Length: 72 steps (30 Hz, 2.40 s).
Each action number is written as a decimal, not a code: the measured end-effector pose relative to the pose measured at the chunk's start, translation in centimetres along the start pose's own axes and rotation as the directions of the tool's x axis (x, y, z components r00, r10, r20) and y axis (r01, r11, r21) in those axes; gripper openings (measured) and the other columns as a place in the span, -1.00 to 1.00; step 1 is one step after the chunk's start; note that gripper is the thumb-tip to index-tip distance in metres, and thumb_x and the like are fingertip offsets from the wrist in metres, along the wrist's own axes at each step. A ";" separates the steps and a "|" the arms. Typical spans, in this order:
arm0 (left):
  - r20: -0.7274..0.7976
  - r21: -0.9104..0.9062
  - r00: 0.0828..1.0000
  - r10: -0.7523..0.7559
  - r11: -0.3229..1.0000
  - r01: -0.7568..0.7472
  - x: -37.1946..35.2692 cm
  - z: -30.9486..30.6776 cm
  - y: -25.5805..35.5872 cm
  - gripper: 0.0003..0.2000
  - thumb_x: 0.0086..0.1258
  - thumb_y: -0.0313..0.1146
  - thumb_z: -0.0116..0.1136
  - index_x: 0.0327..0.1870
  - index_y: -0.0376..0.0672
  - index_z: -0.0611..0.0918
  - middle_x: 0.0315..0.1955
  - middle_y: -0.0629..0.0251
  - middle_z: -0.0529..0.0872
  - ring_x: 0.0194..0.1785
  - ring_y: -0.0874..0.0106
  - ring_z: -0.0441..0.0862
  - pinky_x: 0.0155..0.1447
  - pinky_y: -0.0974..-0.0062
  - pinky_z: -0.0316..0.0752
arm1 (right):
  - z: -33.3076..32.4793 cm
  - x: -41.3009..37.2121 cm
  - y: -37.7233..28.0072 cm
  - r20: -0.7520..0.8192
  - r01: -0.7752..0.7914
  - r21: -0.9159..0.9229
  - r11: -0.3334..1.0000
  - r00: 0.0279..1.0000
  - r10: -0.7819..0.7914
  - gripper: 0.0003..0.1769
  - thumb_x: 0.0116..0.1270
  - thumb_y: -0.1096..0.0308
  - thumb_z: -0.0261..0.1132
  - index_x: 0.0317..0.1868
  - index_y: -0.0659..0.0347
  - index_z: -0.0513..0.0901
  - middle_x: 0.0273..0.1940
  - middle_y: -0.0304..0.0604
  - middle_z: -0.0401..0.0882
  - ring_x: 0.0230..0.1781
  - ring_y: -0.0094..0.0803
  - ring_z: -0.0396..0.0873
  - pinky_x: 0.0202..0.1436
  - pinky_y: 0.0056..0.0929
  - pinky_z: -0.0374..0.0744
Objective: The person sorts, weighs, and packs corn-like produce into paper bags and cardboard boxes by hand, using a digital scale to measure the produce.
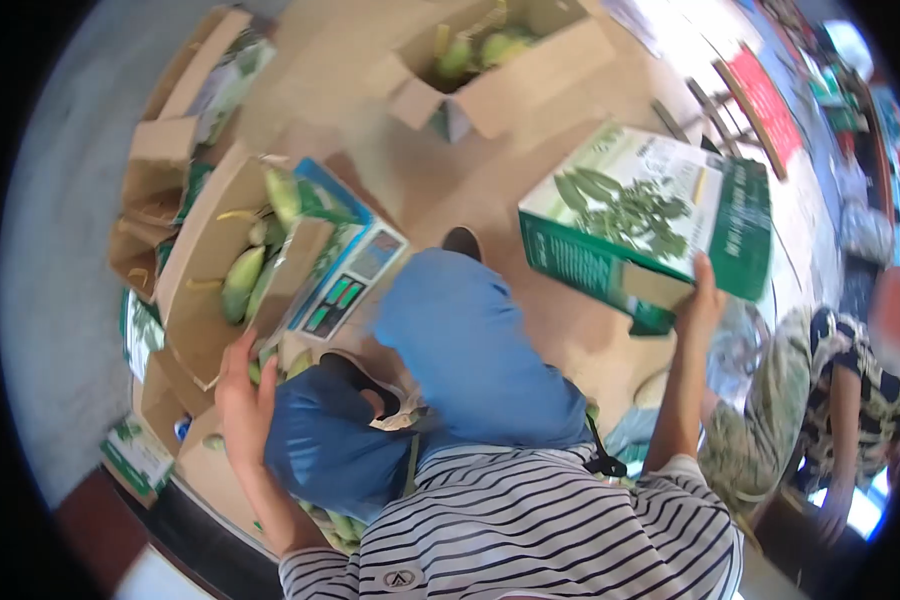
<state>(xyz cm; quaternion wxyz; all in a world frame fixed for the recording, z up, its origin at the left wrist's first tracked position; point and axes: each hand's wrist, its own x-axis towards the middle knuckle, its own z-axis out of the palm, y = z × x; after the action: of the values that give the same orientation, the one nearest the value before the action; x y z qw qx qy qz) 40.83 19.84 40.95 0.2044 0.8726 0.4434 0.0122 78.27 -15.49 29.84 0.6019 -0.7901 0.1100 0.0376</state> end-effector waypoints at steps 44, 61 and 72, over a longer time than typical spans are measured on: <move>0.082 0.019 0.973 0.218 0.975 -0.220 2.5 0.8 -2.9 -0.61 0.19 -0.37 0.23 0.03 -0.25 0.48 -0.10 0.08 0.56 -0.07 0.08 0.54 -0.02 0.24 0.44 | 36.8 5.0 -1.2 0.910 0.917 -0.398 0.014 0.396 -0.120 -0.68 0.20 0.11 0.23 -0.25 0.23 0.61 -0.28 0.07 0.63 -0.19 -0.05 0.60 -0.12 -0.12 0.54; 0.090 0.028 0.962 0.259 0.964 -0.263 1.2 1.5 -0.9 -0.64 0.23 -0.42 0.19 0.05 -0.28 0.49 -0.10 -0.01 0.58 -0.05 0.00 0.54 0.01 0.22 0.44 | -3.9 6.0 9.2 0.867 0.876 -0.386 -0.290 0.452 0.211 -0.82 0.19 0.39 0.10 -0.47 0.11 0.64 -0.46 -0.07 0.64 -0.36 -0.14 0.65 -0.35 -0.18 0.57; 0.005 0.041 0.948 0.319 0.947 -0.319 1.6 2.0 -0.6 -0.66 0.25 -0.42 0.17 0.04 -0.28 0.49 -0.11 0.01 0.59 -0.06 0.03 0.55 0.00 0.23 0.44 | -13.9 5.4 3.9 0.499 0.332 -0.495 0.803 0.865 -0.050 -0.61 0.33 0.13 0.15 0.05 0.20 0.51 -0.15 -0.14 0.63 -0.12 -0.31 0.61 -0.11 -0.35 0.55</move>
<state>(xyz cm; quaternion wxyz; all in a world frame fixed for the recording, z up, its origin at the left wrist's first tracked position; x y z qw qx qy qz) 41.76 20.67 38.65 0.1811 0.9369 0.2968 0.0368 81.63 -30.49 28.94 0.3492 -0.9070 -0.1353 0.1928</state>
